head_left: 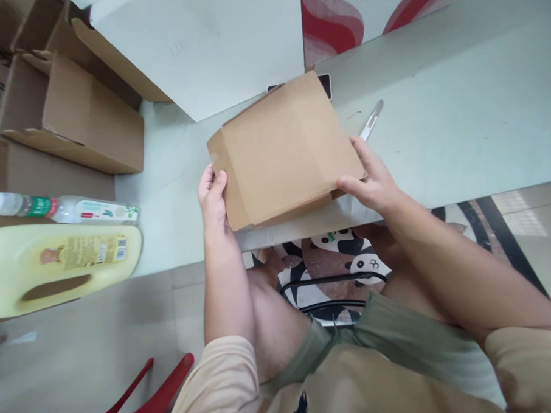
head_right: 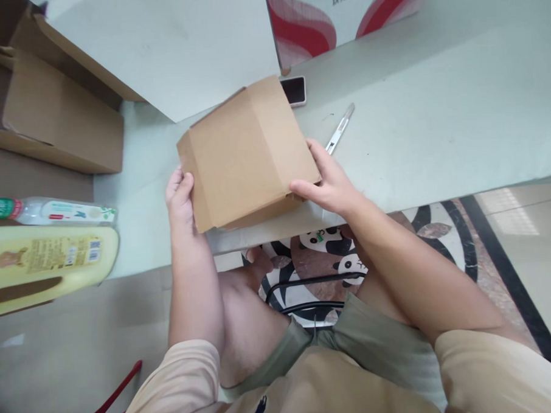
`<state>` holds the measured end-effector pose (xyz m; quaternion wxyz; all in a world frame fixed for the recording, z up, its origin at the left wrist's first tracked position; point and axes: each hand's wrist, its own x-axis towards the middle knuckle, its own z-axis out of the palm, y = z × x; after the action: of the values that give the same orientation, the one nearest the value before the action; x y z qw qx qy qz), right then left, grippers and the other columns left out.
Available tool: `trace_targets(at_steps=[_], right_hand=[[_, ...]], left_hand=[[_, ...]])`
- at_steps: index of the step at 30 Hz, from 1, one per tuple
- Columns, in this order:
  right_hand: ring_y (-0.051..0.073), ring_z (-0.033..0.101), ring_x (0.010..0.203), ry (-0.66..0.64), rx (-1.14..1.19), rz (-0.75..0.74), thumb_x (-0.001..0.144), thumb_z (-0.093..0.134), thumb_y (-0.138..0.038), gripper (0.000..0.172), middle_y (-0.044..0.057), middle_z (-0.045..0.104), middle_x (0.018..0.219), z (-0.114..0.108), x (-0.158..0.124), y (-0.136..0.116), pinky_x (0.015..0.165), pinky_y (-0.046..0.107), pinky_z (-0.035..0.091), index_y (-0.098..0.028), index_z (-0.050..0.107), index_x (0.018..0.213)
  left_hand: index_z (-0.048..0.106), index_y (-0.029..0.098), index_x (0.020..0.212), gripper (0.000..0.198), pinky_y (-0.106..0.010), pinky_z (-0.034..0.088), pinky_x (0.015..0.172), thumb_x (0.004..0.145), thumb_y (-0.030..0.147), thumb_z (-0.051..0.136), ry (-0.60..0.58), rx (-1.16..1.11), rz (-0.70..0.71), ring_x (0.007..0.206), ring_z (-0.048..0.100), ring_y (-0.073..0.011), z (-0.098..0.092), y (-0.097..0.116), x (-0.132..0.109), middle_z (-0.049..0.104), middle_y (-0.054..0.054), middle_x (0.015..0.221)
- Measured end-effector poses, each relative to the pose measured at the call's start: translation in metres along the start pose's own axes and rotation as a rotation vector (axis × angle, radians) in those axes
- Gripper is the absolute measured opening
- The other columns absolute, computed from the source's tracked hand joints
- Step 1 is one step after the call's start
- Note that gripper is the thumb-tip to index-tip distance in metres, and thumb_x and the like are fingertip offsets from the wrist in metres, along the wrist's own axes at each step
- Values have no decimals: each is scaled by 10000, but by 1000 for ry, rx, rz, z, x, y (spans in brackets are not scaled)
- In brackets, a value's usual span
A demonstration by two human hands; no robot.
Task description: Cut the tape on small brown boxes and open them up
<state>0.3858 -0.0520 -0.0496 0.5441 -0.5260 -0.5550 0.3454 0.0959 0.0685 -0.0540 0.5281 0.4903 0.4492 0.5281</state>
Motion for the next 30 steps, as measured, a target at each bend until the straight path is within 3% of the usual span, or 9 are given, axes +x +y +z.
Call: trace_targets(at_steps=[6, 10, 14, 22, 30], right_hand=[[336, 644, 1202, 83, -55, -4, 775, 658, -780, 716, 97, 678, 1283, -1, 0, 10, 984, 519, 568, -303, 570, 1302], [325, 670, 1140, 146, -62, 41, 811, 633, -765, 643, 95, 702, 1203, -1, 1, 15, 962, 530, 573, -299, 584, 1250], [322, 674, 1106, 148, -59, 69, 815, 614, -778, 639, 93, 701, 1167, 0, 1, 15, 959, 545, 563, -291, 584, 1227], [318, 672, 1081, 190, -21, 90, 796, 645, -773, 616, 91, 703, 1127, 5, 2, 8, 970, 543, 556, -280, 596, 1162], [305, 673, 1003, 204, 10, 111, 779, 651, -784, 604, 87, 702, 1062, 7, 5, 6, 899, 515, 574, -282, 594, 1110]], left_hand=[[678, 287, 1236, 608, -434, 563, 1018, 723, 599, 773, -197, -102, 3, 1296, 625, -334, 9, 14, -12, 680, -76, 1360], [573, 319, 1379, 754, -482, 540, 1069, 706, 562, 813, -276, -76, -25, 1358, 586, -355, 9, 12, -16, 616, -93, 1441], [538, 302, 1389, 792, -484, 535, 1078, 701, 555, 839, -263, -17, -14, 1344, 598, -359, 10, 8, -14, 644, -106, 1390], [648, 261, 1172, 608, -449, 573, 1012, 692, 589, 828, -157, -12, -29, 1263, 660, -349, 15, 10, -11, 712, -111, 1252], [705, 233, 1039, 465, -413, 581, 955, 789, 618, 629, -61, -84, -75, 1220, 666, -320, 15, 11, -6, 743, -101, 1160]])
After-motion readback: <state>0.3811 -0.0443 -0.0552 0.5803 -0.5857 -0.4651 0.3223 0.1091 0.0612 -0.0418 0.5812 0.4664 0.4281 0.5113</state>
